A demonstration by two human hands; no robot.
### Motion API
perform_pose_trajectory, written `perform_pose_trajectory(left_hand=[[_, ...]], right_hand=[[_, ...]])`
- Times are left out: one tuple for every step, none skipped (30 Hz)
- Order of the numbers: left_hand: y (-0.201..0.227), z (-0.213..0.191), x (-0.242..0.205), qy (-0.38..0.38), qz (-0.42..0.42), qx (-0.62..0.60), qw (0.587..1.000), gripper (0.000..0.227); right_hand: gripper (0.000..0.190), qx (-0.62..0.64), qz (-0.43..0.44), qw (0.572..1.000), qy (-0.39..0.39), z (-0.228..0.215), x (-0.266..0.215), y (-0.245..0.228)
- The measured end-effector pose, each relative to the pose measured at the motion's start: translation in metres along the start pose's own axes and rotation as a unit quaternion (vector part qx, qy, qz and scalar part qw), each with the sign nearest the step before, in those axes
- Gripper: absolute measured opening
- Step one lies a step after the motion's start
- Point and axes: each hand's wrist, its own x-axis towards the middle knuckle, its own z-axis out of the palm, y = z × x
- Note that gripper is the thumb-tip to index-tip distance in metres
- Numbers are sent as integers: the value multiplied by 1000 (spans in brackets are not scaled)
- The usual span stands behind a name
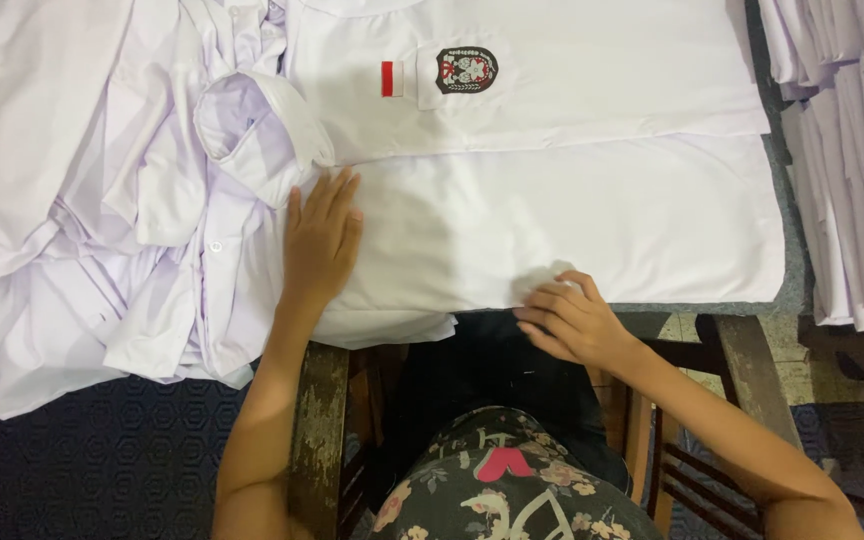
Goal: Trimming a loose thread with scissors and folding a white shirt on a work table
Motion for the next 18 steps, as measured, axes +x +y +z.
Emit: perform_pose_trajectory(left_hand=[[1,-4,-2,27,1,-17,999,46],[3,-8,-4,54,2,-35,998,42],[4,-13,-7,54,1,-33,998,42],[4,-18,-10,68,8,-24,997,40],[5,-22,-11,83,16,-15,996,38],[1,-26,-14,84,16,-14,996,38],[-3,-30,-17,82,11,-4,997,40],[-7,-34,-21,80,7,7,997,45],[-8,-30,-22,83,3,9,997,45],[-9,-26,-24,88,7,38,995,46],[-11,-23,-24,93,14,66,993,46],[-14,-20,-24,95,14,67,993,46],[-16,-17,-24,82,9,82,993,48],[-17,-13,-25,70,4,97,993,51],[-18,-14,-26,72,4,98,993,51],[-18,-15,-26,62,2,105,992,52],[-18,-14,-25,53,1,110,992,53],[-20,-12,-26,55,3,109,993,53]], right_hand=[[14,-6,12,1000,-8,-1,14,-5],[27,-12,24,1000,-17,-1,28,-10],[27,-11,23,1000,-16,0,43,-15],[24,-14,18,999,-35,1,57,-21],[23,-19,11,998,-55,1,72,-25],[23,-19,9,998,-54,9,83,-25],[26,-27,-2,998,-62,16,93,-25],[30,-34,-13,997,-70,24,103,-25],[30,-32,-18,997,-70,34,111,-24],[34,-32,-10,997,-73,45,119,-24],[39,-35,-1,997,-75,56,128,-23],[39,-35,-3,997,-74,74,126,-17],[46,-64,25,991,-118,91,122,-12],[53,-92,53,981,-162,108,118,-6],[53,-93,51,981,-161,102,116,-2],[54,-88,67,974,-199,95,114,2],[56,-85,84,964,-238,86,111,7],[56,-87,83,964,-237,68,108,17]])
